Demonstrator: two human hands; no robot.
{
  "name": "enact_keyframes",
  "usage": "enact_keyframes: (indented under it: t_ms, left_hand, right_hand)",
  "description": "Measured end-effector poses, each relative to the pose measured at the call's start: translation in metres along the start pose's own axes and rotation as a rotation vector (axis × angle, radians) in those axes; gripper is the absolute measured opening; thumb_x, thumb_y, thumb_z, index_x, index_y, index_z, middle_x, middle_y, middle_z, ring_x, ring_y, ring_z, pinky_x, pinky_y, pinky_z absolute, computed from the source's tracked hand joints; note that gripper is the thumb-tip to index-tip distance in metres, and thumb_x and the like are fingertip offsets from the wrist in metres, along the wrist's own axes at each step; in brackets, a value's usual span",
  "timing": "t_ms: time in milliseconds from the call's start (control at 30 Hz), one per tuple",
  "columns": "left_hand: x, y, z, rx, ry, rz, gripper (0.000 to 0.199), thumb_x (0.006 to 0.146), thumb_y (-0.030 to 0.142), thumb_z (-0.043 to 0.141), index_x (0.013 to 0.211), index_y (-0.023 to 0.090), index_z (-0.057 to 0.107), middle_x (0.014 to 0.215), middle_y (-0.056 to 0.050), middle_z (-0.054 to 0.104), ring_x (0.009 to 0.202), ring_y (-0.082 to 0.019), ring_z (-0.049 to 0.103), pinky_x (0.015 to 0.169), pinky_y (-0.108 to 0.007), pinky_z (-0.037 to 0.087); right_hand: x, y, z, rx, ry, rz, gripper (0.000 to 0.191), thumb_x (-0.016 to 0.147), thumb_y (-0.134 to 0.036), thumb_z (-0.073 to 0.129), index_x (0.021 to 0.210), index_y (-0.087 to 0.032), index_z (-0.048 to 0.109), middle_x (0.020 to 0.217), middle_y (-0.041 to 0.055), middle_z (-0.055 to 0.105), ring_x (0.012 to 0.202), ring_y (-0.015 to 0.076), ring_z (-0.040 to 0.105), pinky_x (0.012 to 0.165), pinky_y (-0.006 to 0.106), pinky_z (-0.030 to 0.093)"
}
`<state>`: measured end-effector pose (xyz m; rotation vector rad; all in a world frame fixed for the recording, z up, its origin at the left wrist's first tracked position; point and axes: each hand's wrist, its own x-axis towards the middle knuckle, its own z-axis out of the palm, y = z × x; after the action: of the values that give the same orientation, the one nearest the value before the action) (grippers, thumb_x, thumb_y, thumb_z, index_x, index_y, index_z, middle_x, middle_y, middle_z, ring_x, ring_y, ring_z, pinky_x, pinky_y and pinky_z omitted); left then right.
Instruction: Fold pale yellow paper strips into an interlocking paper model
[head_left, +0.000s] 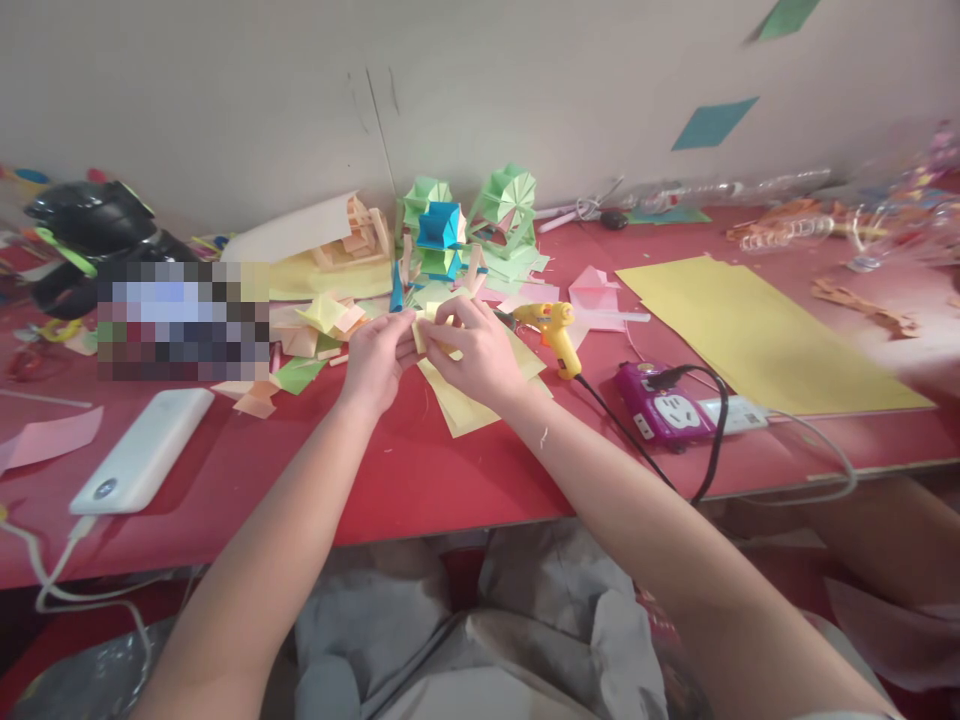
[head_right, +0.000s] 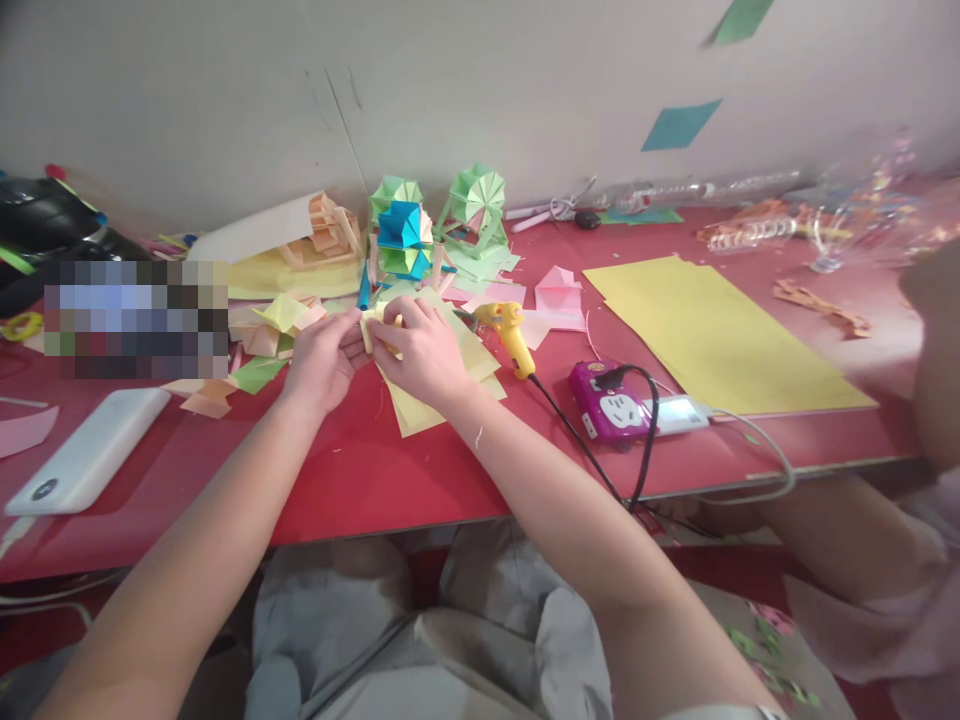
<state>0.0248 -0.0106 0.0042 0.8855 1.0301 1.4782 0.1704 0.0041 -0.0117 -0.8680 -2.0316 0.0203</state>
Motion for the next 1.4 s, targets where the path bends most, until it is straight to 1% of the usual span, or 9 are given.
enact_keyframes:
  t_ms: [167, 267, 400, 500, 600, 700, 967, 1133, 1400]
  left_hand:
    - [0.003, 0.000, -0.003, 0.040, 0.048, 0.032, 0.025, 0.071, 0.031, 0.084, 0.081, 0.015, 0.067, 0.075, -0.002, 0.070, 0.065, -0.014, 0.069, 0.064, -0.026, 0.055]
    - [0.006, 0.000, -0.005, 0.051, 0.082, 0.086, 0.023, 0.072, 0.030, 0.081, 0.081, 0.015, 0.066, 0.074, -0.002, 0.070, 0.068, -0.015, 0.070, 0.066, -0.027, 0.056]
    - [0.008, 0.001, -0.009, 0.089, 0.123, 0.216, 0.022, 0.077, 0.034, 0.078, 0.085, 0.018, 0.065, 0.074, -0.002, 0.071, 0.074, -0.017, 0.071, 0.071, -0.029, 0.059]
    - [0.009, 0.001, -0.009, 0.109, 0.157, 0.260, 0.022, 0.078, 0.035, 0.077, 0.085, 0.019, 0.063, 0.076, -0.001, 0.072, 0.075, -0.017, 0.072, 0.073, -0.030, 0.059]
    - [0.008, 0.002, -0.008, 0.098, 0.164, 0.281, 0.022, 0.079, 0.035, 0.076, 0.084, 0.020, 0.061, 0.080, -0.001, 0.072, 0.076, -0.017, 0.072, 0.075, -0.031, 0.060]
    - [0.007, 0.001, -0.006, 0.085, 0.129, 0.278, 0.022, 0.080, 0.035, 0.076, 0.084, 0.021, 0.059, 0.079, -0.001, 0.072, 0.077, -0.018, 0.072, 0.077, -0.031, 0.059]
    - [0.004, -0.004, -0.001, 0.037, 0.013, 0.190, 0.026, 0.077, 0.037, 0.078, 0.084, 0.020, 0.060, 0.082, -0.004, 0.072, 0.085, -0.021, 0.073, 0.079, -0.034, 0.058]
    - [0.004, 0.000, 0.001, 0.037, 0.060, 0.175, 0.027, 0.077, 0.038, 0.079, 0.084, 0.019, 0.061, 0.079, -0.004, 0.071, 0.087, -0.022, 0.074, 0.082, -0.035, 0.058]
    - [0.009, 0.002, -0.005, 0.043, 0.136, 0.141, 0.019, 0.080, 0.032, 0.075, 0.083, 0.020, 0.060, 0.080, -0.002, 0.071, 0.078, -0.018, 0.072, 0.076, -0.032, 0.060]
  right_hand:
    - [0.000, -0.002, -0.002, 0.014, -0.048, 0.003, 0.028, 0.101, -0.028, 0.050, 0.103, -0.025, 0.078, 0.106, 0.0097, 0.063, 0.092, 0.0216, 0.053, 0.087, 0.039, 0.043]
    - [0.000, -0.003, -0.003, 0.067, -0.046, -0.020, 0.025, 0.101, -0.030, 0.053, 0.095, -0.025, 0.077, 0.111, 0.0095, 0.064, 0.097, 0.0223, 0.054, 0.089, 0.041, 0.042]
    - [0.001, -0.004, -0.003, 0.158, 0.133, 0.021, 0.028, 0.100, -0.033, 0.056, 0.077, -0.021, 0.068, 0.101, 0.0089, 0.064, 0.094, 0.0207, 0.056, 0.091, 0.041, 0.043]
    - [0.001, -0.002, -0.003, 0.291, 0.223, 0.217, 0.035, 0.097, -0.041, 0.060, 0.069, -0.021, 0.055, 0.080, 0.0045, 0.059, 0.080, 0.0174, 0.055, 0.080, 0.036, 0.045]
    - [0.003, -0.002, -0.004, 0.496, 0.087, 0.522, 0.046, 0.088, -0.059, 0.067, 0.068, -0.021, 0.052, 0.070, 0.0006, 0.056, 0.067, 0.0138, 0.052, 0.065, 0.030, 0.043]
    - [0.004, -0.002, -0.005, 0.683, -0.051, 0.671, 0.053, 0.081, -0.071, 0.068, 0.070, -0.020, 0.055, 0.069, 0.0006, 0.059, 0.067, 0.0133, 0.055, 0.060, 0.027, 0.042]
    - [0.006, 0.000, -0.002, 0.846, -0.004, 0.700, 0.052, 0.074, -0.070, 0.074, 0.071, -0.020, 0.059, 0.072, 0.0019, 0.064, 0.073, 0.0153, 0.061, 0.061, 0.027, 0.048]
    - [0.006, 0.001, -0.002, 0.944, -0.074, 0.744, 0.052, 0.069, -0.068, 0.079, 0.072, -0.018, 0.065, 0.073, 0.0024, 0.066, 0.070, 0.0133, 0.061, 0.066, 0.027, 0.051]
    - [0.004, 0.002, -0.002, 0.835, -0.131, 0.688, 0.054, 0.075, -0.068, 0.074, 0.063, -0.017, 0.064, 0.063, 0.0023, 0.063, 0.061, 0.0112, 0.054, 0.059, 0.026, 0.044]
